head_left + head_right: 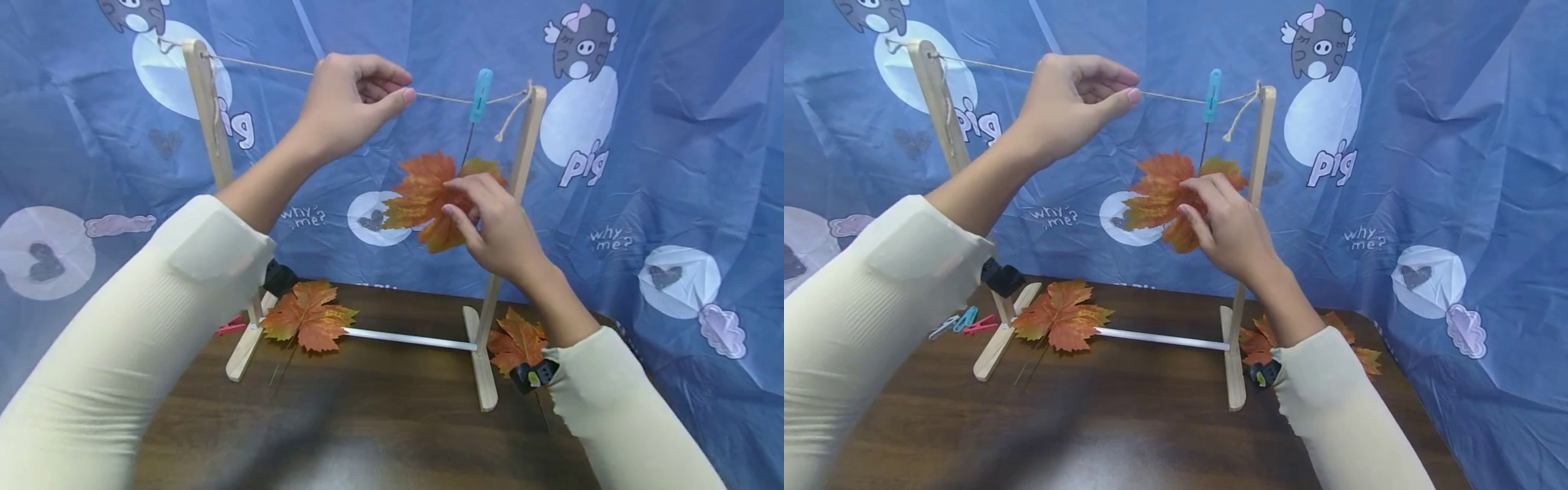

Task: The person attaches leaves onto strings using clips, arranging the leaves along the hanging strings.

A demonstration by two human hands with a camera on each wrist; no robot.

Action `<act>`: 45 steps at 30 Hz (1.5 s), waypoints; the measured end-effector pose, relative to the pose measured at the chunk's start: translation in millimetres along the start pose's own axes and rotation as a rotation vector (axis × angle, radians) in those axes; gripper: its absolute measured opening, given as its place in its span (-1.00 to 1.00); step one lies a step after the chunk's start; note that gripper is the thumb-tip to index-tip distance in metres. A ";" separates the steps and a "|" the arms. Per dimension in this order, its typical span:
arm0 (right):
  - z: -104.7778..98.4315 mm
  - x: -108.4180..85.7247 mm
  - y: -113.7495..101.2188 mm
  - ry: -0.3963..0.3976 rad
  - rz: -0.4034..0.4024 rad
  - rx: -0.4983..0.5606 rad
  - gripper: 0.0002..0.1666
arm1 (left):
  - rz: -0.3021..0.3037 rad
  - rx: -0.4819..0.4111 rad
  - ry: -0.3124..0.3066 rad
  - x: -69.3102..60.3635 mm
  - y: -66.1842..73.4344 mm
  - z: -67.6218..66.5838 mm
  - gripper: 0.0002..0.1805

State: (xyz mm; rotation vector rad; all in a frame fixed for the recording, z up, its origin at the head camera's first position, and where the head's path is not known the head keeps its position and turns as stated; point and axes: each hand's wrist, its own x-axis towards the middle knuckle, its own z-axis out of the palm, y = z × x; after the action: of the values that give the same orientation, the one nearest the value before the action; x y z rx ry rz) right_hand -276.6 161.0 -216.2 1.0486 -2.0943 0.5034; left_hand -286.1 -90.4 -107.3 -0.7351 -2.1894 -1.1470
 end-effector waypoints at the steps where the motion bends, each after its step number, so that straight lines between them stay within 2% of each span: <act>1: 4.3 -1.2 -1.8 -0.006 -0.010 0.000 -0.64 | -0.010 -0.009 -0.005 -4.6 -4.0 -1.3 -0.68; 9: 42.5 -12.9 -18.2 -0.054 -0.042 0.013 -0.67 | -0.080 -0.042 -0.069 -51.0 -47.8 -2.0 -0.71; 19: 99.2 -31.6 -39.5 -0.171 -0.069 0.017 -0.69 | -0.131 0.036 -0.105 -125.0 -108.9 -5.7 -0.75; 25: 130.5 -47.1 -54.3 -0.248 -0.110 0.009 -0.70 | -0.189 0.068 -0.210 -173.6 -133.4 -10.5 -0.78; 32: 163.4 -61.8 -71.9 -0.350 -0.118 0.012 -0.69 | -0.304 0.098 -0.290 -221.7 -164.2 -30.5 -0.80; 35: 173.5 -67.3 -77.6 -0.409 -0.090 -0.003 -0.65 | -0.317 0.117 -0.332 -238.7 -179.4 -42.2 -0.82; 40: 191.2 -74.5 -83.1 -0.463 -0.055 0.000 -0.66 | -0.307 0.139 -0.419 -267.7 -206.5 -62.4 -0.88; 45: 206.7 -79.9 -84.2 -0.516 -0.023 -0.002 -0.65 | -0.352 0.176 -0.441 -287.5 -231.9 -80.2 -0.86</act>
State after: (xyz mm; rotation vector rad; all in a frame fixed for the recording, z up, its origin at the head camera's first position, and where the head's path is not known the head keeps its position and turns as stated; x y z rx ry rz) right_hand -266.2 25.7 -410.5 1.3034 -2.5197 0.2301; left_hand -227.2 -331.2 -392.7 -0.5808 -2.8377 -1.0019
